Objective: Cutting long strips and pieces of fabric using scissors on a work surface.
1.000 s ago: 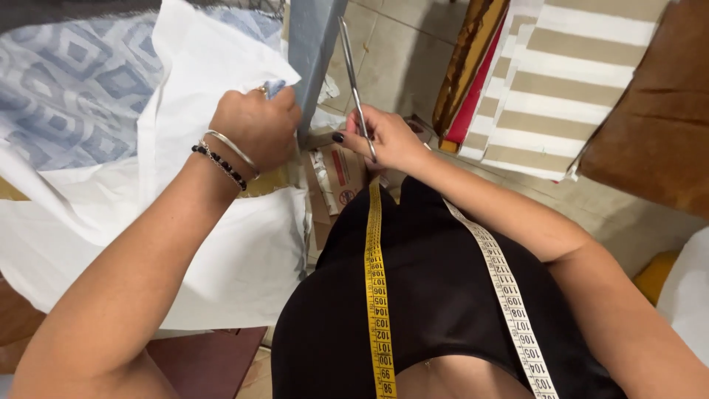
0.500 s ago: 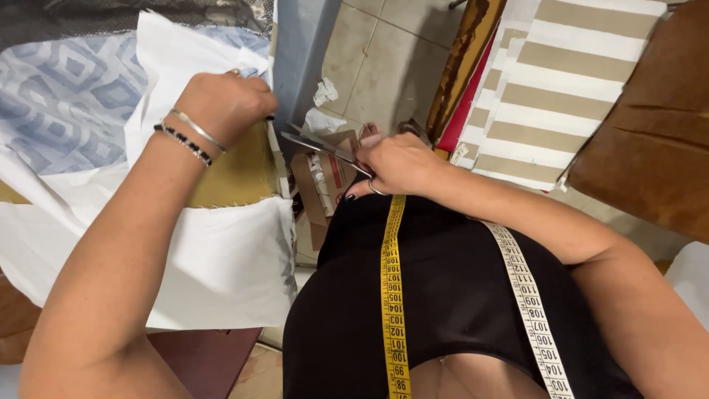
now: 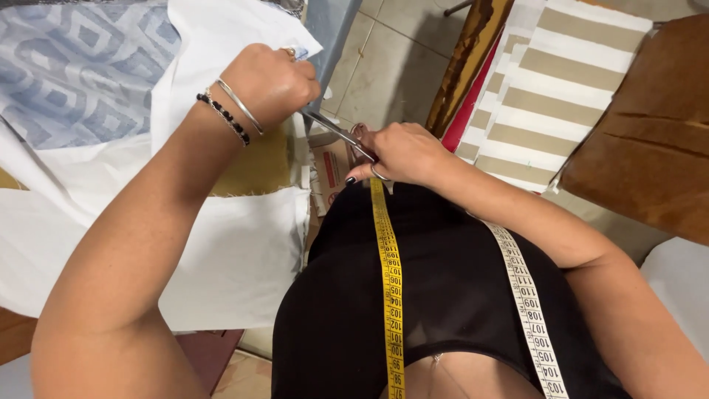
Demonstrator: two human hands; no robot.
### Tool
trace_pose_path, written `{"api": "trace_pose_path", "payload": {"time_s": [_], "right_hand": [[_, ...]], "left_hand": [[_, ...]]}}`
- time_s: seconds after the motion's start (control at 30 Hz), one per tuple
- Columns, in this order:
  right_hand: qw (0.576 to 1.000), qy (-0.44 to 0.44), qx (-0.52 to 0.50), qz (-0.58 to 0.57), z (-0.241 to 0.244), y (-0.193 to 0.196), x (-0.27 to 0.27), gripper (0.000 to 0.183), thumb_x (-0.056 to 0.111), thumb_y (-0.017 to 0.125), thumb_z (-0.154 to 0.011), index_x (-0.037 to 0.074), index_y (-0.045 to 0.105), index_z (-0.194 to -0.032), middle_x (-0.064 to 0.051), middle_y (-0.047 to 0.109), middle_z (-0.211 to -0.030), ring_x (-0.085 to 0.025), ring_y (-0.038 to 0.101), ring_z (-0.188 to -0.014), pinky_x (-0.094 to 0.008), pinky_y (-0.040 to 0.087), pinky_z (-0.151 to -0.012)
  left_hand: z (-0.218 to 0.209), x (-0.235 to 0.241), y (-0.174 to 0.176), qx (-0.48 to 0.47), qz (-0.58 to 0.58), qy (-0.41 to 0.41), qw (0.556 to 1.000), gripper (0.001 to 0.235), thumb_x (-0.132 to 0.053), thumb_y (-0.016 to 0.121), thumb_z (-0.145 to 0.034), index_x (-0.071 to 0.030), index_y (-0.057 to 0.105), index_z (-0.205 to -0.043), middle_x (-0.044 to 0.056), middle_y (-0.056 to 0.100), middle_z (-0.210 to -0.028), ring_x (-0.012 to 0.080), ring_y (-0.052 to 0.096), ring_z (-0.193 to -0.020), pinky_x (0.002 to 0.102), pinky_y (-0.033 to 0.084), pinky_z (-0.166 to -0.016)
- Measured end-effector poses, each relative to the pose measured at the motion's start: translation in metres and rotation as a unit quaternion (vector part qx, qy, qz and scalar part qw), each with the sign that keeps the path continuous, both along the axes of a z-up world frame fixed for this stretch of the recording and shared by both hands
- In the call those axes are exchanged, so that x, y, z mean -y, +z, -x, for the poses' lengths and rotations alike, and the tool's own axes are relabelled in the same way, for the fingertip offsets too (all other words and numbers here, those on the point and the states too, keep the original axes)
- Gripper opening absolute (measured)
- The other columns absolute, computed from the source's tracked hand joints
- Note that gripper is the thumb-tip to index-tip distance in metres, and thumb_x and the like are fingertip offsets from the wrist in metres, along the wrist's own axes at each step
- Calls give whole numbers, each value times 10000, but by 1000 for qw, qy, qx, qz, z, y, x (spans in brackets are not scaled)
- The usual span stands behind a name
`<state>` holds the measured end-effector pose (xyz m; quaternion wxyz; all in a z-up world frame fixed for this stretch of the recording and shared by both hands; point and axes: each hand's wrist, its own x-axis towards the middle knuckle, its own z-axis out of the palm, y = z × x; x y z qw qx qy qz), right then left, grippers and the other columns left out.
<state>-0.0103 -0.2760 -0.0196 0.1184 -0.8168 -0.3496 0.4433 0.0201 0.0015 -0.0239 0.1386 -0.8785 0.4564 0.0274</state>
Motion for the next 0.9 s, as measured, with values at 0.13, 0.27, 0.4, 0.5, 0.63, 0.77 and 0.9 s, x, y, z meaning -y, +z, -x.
{"api": "trace_pose_path", "payload": {"time_s": [0.13,0.27,0.4,0.5,0.63,0.77,0.9], "right_hand": [[1000,-11,-9,-4,3,-4,2,740,782,568,-838,63,633,-1000,-171,660,-677,-425,678,-675,-527,538,-647],[1000,-16,-13,-5,3,-9,4,717,772,588,-831,68,614,-966,-164,649,-676,-406,680,-678,-516,531,-618],[999,-17,-12,39,-4,5,-5,803,841,577,-759,79,612,-1009,-143,651,-652,-396,686,-657,-526,550,-656],[999,-27,-2,23,-5,4,-3,771,834,584,-758,93,610,-971,-140,662,-649,-424,682,-658,-533,539,-657],[999,-11,-6,47,-9,17,0,811,829,566,-755,70,608,-1037,-148,658,-657,-382,703,-669,-525,580,-679],[998,-19,13,61,-16,24,-2,820,871,610,-728,87,598,-968,-156,662,-691,-416,678,-678,-532,533,-648],[998,-1,27,58,-21,28,-7,825,882,593,-738,83,602,-943,-146,690,-720,-414,686,-699,-525,531,-640]], "left_hand": [[1,-1,-1,5,20,3,1000,367,23,742,-645,-311,636,-751,-113,515,-706,155,553,-577,278,389,-430],[-1,-6,-4,57,60,7,997,397,14,721,-616,-348,626,-749,-120,477,-713,130,533,-509,262,370,-426],[-3,-6,-3,65,73,14,995,409,34,717,-621,-347,623,-737,-119,483,-710,125,500,-491,255,378,-420],[-2,-10,-4,74,86,25,993,413,41,678,-586,-335,581,-727,-108,463,-712,134,467,-511,264,367,-434],[-4,-14,-6,64,134,69,986,380,42,668,-606,-305,561,-719,-86,463,-727,156,431,-526,280,350,-438],[-6,-10,-5,79,121,58,988,391,21,681,-533,-307,523,-674,-98,454,-723,148,424,-510,269,367,-458],[-7,-3,4,126,119,42,984,363,-15,691,-557,-328,572,-697,-108,483,-723,132,469,-505,260,371,-449]]}}
